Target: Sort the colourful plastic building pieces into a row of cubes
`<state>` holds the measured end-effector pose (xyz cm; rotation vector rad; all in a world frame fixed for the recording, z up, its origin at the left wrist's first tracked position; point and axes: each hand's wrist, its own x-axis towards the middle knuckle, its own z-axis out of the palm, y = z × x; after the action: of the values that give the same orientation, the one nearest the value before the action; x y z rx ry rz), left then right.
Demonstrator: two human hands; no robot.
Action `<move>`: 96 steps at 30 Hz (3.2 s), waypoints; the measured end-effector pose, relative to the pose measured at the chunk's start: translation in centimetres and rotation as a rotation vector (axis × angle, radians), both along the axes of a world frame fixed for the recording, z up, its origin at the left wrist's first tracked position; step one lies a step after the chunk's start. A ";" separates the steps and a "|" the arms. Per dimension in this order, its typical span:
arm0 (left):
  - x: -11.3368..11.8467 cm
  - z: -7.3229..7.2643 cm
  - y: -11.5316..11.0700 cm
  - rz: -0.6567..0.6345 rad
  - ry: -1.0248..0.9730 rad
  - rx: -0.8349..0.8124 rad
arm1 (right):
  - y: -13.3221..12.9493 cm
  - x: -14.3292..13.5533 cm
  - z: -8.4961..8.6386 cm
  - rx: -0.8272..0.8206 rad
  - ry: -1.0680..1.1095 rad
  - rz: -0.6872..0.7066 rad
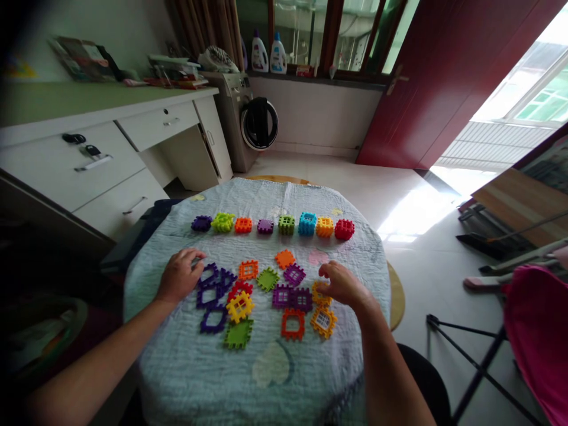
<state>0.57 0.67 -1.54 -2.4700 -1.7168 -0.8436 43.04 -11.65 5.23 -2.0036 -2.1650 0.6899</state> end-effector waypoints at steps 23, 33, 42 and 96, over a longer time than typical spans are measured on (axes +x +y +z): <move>0.4 0.4 -0.3 0.022 -0.022 -0.011 | -0.1 -0.9 -0.5 0.100 0.011 -0.030; 0.4 0.4 -0.3 0.025 -0.026 -0.012 | 1.4 -2.4 -1.3 0.484 -0.049 -0.218; 0.4 0.4 -0.3 0.028 -0.030 -0.012 | -0.2 -1.4 -1.1 0.153 0.060 0.006; 0.3 0.2 -0.2 0.015 0.002 0.009 | -1.5 -1.5 -0.6 0.277 -0.031 -0.064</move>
<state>0.89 0.52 -1.32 -2.4483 -1.7246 -0.8457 41.49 -13.18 4.61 -1.9385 -2.0701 0.3306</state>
